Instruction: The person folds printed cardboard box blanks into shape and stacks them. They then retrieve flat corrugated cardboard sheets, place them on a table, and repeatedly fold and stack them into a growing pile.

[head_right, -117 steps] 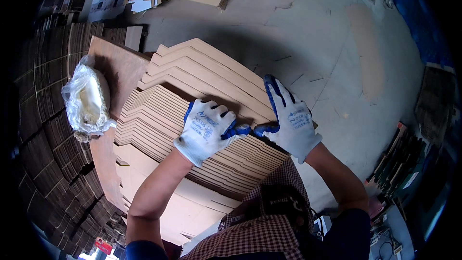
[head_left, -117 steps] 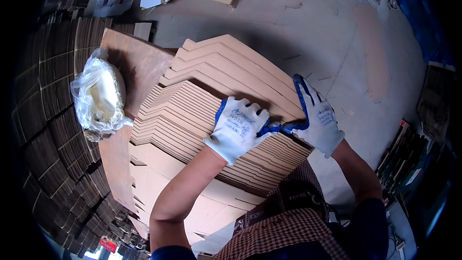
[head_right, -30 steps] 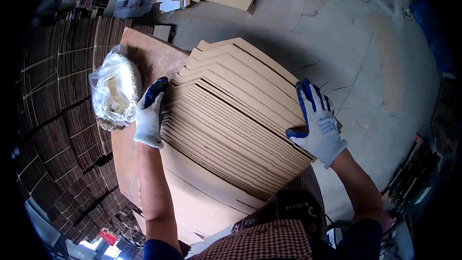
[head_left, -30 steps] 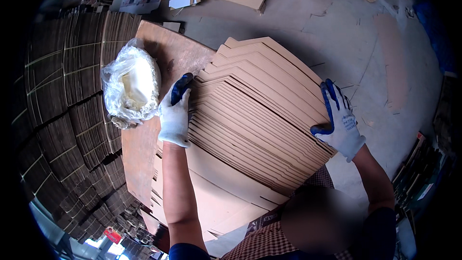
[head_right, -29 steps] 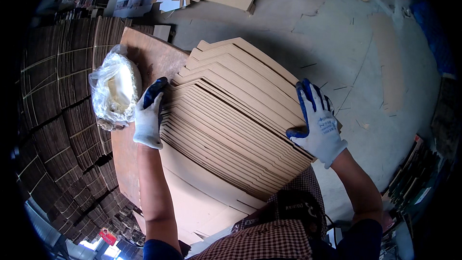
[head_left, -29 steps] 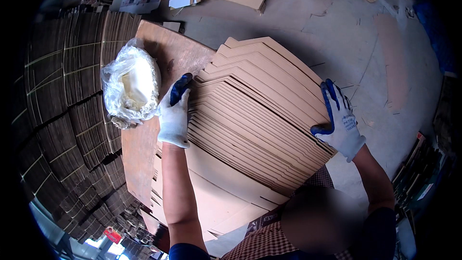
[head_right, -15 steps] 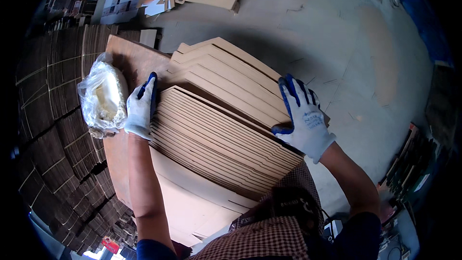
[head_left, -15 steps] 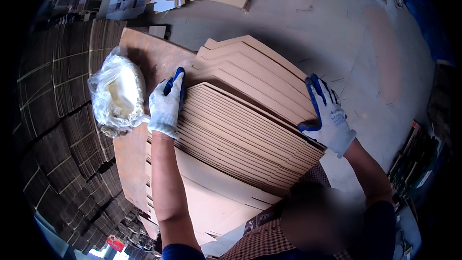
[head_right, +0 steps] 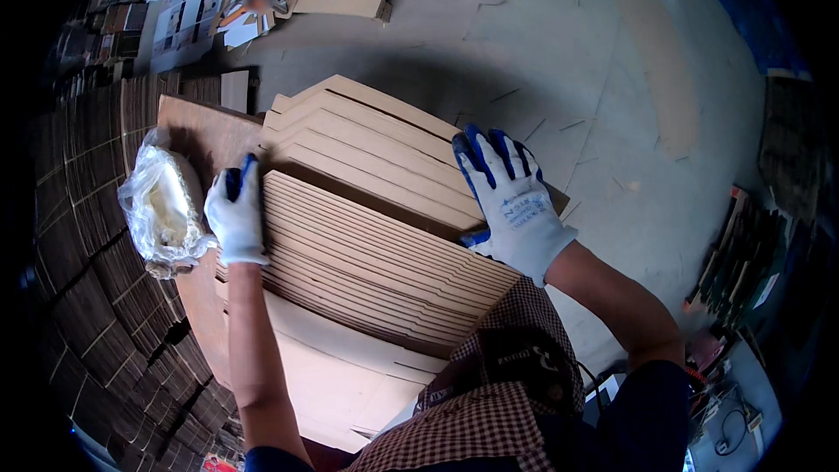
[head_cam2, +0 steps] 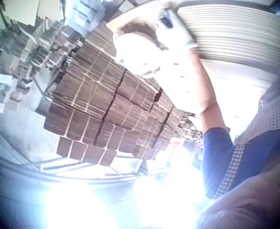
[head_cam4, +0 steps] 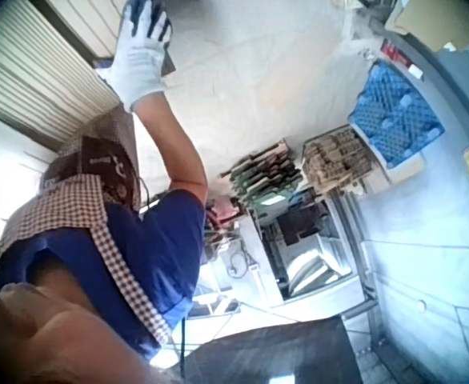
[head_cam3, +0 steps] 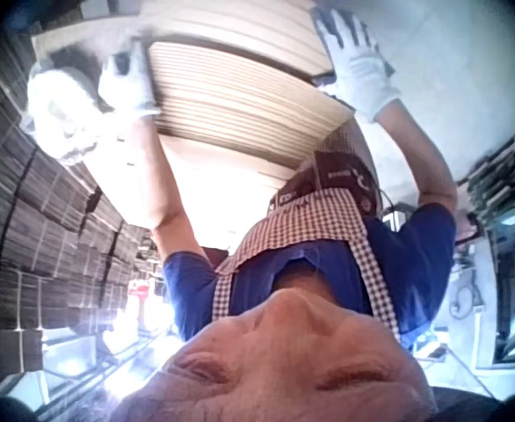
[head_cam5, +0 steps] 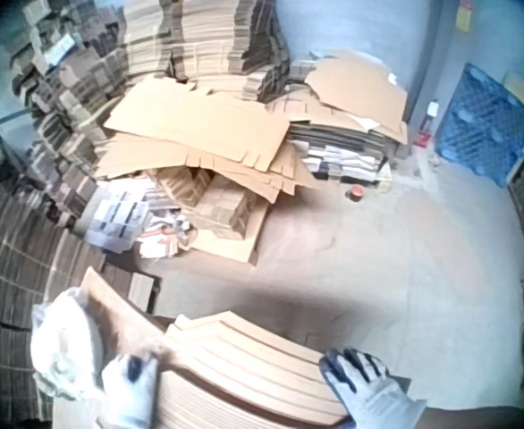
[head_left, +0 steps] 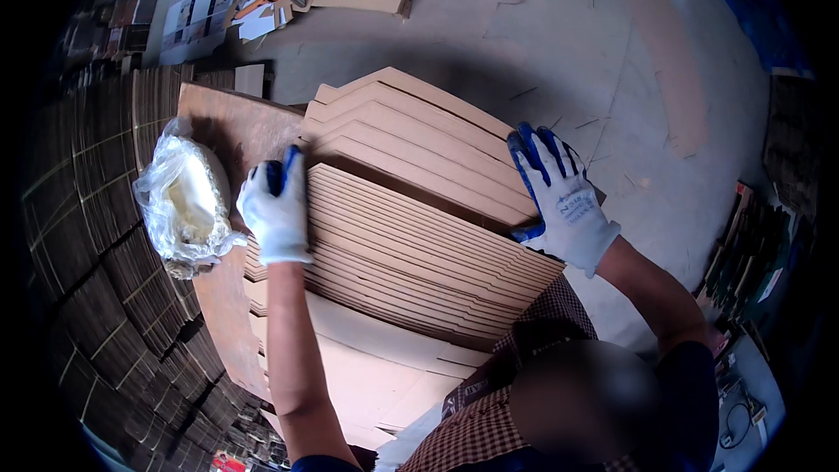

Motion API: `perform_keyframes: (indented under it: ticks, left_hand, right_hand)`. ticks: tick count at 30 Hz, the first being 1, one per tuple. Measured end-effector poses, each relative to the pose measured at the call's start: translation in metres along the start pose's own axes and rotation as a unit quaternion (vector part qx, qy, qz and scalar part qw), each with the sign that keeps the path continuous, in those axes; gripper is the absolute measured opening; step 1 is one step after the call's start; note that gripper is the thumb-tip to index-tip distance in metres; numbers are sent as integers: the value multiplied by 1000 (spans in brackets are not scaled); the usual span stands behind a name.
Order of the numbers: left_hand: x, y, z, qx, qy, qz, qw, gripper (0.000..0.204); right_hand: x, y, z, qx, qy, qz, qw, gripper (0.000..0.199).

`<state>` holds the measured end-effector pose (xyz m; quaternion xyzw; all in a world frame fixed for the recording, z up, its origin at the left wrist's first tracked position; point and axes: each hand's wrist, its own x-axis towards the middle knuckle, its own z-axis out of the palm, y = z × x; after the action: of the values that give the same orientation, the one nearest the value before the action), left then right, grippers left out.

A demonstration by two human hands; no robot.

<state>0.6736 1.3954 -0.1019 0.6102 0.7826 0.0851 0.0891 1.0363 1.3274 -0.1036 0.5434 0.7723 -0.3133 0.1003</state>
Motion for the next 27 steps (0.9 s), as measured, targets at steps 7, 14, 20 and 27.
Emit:
perform_keyframes:
  ticks: [7,14,20,27]
  left_hand:
    - [-77,94,-3,-35,-88,420,902,33]
    - [-86,142,-10,80,-331,429,837,41]
    - [-76,157,-1,152,-446,361,805,59]
    - [-64,144,3,-36,-462,312,829,57]
  right_hand:
    - [-2,0,1,-12,9,-6,1000,118]
    - [0,3,9,-9,15,-6,1000,115]
    - [3,1,10,-19,22,9,1000,115]
    - [4,1,8,11,18,5,1000,117]
